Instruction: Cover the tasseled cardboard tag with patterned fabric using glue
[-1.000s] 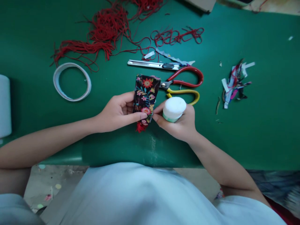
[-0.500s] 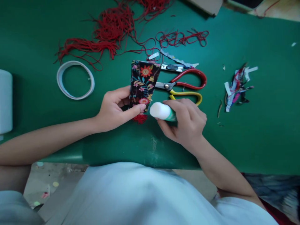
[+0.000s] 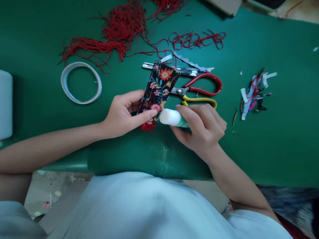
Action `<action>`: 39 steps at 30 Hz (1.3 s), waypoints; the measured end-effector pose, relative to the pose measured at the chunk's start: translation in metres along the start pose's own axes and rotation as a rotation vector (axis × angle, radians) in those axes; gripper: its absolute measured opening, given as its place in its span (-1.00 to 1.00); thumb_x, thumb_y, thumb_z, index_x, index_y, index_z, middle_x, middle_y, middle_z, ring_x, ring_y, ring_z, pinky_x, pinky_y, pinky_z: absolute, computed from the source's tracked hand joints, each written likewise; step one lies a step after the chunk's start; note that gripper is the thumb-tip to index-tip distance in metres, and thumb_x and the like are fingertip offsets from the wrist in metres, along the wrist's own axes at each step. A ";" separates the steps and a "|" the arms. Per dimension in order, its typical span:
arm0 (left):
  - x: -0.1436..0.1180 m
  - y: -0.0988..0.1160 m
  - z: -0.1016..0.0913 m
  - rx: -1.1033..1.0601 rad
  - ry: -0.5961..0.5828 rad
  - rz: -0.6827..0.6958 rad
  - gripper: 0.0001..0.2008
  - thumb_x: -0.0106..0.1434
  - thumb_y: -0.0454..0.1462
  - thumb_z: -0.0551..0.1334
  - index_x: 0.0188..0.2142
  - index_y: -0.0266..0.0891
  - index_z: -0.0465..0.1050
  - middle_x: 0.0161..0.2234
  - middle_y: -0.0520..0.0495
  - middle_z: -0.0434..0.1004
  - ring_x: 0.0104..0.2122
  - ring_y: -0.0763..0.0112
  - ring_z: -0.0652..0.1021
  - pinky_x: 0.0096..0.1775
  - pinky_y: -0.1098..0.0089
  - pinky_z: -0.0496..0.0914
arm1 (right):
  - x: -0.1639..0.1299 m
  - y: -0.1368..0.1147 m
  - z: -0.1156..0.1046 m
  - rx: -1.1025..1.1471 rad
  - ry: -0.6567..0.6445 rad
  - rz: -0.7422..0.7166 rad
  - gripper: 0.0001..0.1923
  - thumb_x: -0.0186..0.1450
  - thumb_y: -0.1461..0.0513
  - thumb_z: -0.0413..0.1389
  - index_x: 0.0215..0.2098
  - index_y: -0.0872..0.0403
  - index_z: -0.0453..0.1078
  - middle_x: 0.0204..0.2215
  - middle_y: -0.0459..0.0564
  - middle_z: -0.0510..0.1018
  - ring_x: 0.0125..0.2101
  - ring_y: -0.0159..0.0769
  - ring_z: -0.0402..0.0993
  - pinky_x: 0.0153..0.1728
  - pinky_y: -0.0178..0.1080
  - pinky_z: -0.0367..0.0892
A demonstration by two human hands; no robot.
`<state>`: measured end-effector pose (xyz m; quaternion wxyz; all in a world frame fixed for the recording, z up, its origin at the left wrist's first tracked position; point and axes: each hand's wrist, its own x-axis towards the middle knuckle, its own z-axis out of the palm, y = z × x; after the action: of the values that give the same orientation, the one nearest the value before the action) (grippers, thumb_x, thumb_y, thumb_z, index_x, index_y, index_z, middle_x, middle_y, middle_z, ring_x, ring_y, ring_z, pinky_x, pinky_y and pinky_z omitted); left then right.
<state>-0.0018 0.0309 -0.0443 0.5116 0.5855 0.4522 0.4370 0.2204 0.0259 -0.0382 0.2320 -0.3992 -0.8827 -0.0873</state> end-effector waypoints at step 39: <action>0.001 0.002 0.000 0.066 -0.038 -0.086 -0.82 0.16 -0.25 0.34 -0.25 -0.28 0.54 -0.35 0.03 0.62 -0.38 0.43 0.62 -0.37 0.53 0.57 | -0.007 -0.003 -0.002 -0.116 0.050 0.033 -0.68 0.24 0.12 0.19 -0.04 -0.04 0.48 -0.46 -0.01 0.56 -0.55 -0.39 0.35 -0.46 -0.28 0.14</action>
<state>-0.0011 0.0312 -0.0425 0.5187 0.5904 0.4813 0.3884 0.2226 0.0189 -0.0394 0.2317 -0.4244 -0.8633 -0.1446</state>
